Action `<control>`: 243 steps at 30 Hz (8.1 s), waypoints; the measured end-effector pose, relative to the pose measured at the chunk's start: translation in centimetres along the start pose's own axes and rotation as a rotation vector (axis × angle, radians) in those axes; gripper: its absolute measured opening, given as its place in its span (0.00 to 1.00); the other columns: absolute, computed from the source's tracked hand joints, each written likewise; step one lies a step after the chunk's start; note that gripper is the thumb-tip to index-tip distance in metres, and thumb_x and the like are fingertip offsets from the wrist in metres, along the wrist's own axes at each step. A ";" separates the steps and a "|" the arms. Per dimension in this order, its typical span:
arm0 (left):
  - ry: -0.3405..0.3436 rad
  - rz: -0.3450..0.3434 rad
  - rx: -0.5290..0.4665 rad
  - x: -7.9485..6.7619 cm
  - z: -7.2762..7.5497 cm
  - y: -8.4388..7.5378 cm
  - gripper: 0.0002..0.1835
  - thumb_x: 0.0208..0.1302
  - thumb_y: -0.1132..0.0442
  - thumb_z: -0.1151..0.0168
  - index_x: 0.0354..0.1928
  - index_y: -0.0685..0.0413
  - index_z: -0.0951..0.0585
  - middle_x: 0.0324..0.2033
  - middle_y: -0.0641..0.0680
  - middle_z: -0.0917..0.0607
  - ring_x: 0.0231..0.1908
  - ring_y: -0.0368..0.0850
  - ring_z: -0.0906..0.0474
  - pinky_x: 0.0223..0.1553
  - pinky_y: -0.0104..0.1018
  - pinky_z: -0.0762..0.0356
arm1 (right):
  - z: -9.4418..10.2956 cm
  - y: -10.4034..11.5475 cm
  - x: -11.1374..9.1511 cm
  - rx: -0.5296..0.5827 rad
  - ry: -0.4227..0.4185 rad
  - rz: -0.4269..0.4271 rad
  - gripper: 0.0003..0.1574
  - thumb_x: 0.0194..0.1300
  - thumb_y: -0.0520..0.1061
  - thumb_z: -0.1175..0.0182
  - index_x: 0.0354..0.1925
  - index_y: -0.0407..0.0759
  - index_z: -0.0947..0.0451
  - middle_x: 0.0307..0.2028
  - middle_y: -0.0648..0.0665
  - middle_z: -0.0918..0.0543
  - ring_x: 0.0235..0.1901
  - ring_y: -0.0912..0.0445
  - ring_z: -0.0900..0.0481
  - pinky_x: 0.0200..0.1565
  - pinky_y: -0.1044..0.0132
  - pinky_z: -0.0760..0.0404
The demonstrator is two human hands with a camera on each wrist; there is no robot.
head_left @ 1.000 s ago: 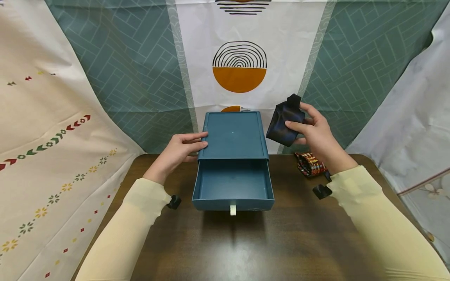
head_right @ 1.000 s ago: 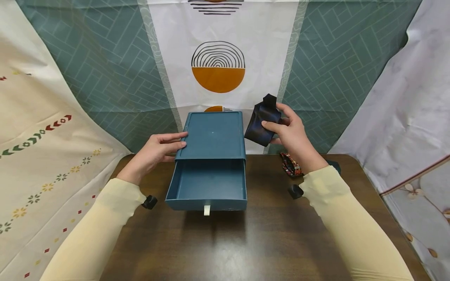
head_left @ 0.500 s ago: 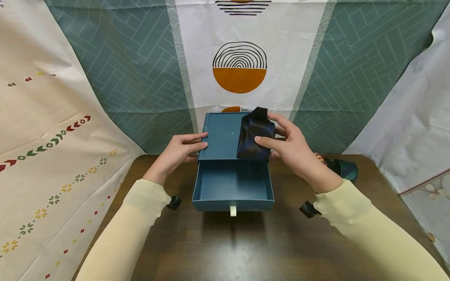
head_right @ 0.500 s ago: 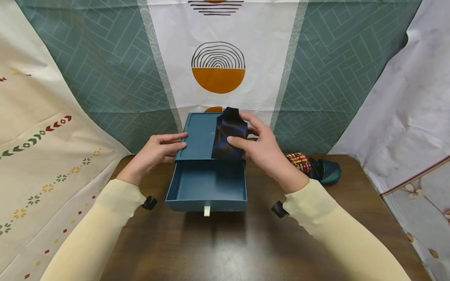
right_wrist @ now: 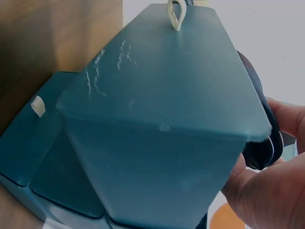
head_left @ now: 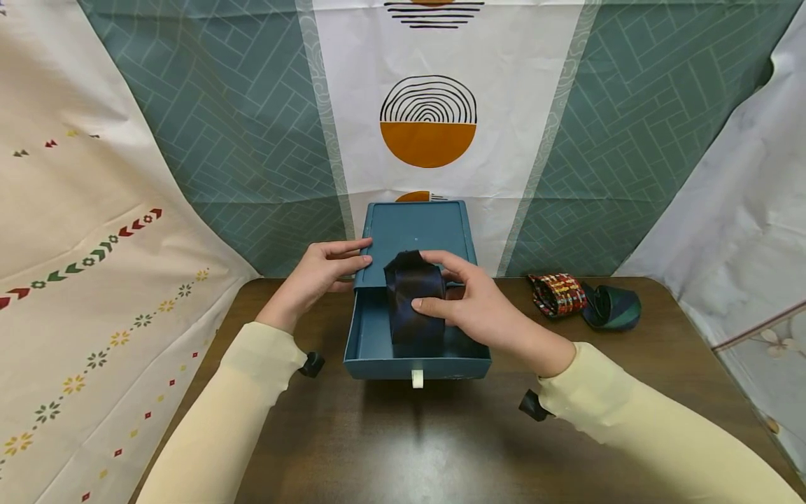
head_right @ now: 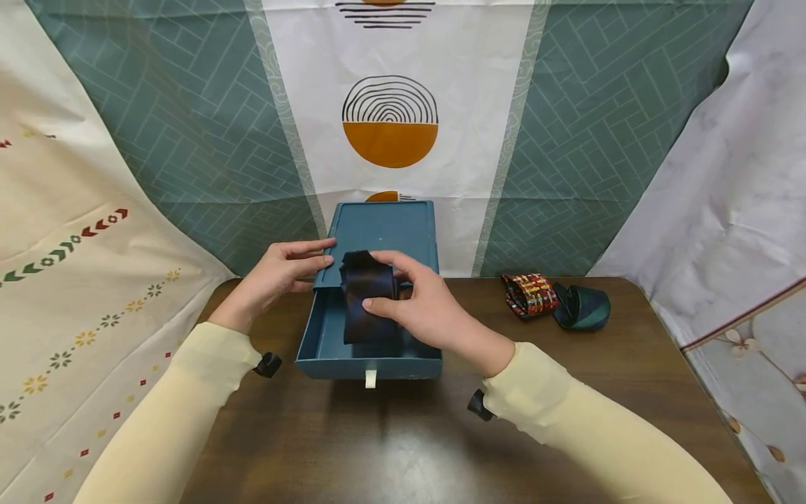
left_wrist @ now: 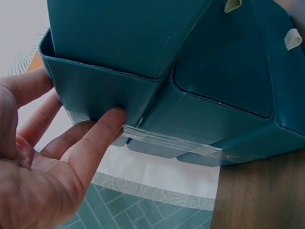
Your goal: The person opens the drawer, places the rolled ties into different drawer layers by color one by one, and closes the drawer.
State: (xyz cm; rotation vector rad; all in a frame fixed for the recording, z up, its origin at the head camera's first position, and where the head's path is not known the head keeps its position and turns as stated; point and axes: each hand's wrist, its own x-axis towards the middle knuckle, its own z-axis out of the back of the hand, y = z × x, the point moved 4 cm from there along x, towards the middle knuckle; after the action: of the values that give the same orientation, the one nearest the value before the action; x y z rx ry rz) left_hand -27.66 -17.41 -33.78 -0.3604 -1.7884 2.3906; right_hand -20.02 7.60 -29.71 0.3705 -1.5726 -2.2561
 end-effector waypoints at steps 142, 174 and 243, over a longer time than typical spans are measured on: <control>-0.007 0.002 0.007 0.1 0.0 0.1 0.28 0.55 0.45 0.34 0.60 0.34 0.25 0.61 0.48 0.27 0.54 0.44 0.22 0.53 0.49 0.24 | -0.9 -0.4 0.4 -0.355 0.087 -0.322 0.19 0.67 0.55 0.45 0.39 0.41 0.18 0.28 0.40 0.18 0.26 0.52 0.17 0.30 0.64 0.17; 0.005 0.030 0.002 -1.5 -0.6 -2.0 0.26 0.61 0.54 0.38 0.63 0.44 0.27 0.63 0.51 0.29 0.54 0.45 0.22 0.53 0.49 0.24 | -2.0 -0.1 -5.6 -0.031 0.181 0.038 0.09 0.62 0.45 0.38 0.40 0.44 0.16 0.28 0.47 0.14 0.26 0.52 0.17 0.31 0.62 0.16; 0.006 0.029 -0.035 -1.5 -0.6 -1.7 0.26 0.61 0.54 0.37 0.63 0.43 0.27 0.64 0.51 0.30 0.53 0.45 0.21 0.54 0.52 0.25 | -5.1 -4.1 -6.3 -0.216 0.003 0.099 0.12 0.61 0.48 0.37 0.44 0.55 0.15 0.41 0.55 0.14 0.35 0.70 0.18 0.31 0.74 0.19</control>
State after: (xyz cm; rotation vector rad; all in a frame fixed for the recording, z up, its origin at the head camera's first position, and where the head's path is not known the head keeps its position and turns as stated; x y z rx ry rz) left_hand -26.11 -16.76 -32.13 -0.4001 -1.8368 2.3772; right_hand -12.82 7.33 -35.30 0.2318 -1.2991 -2.3168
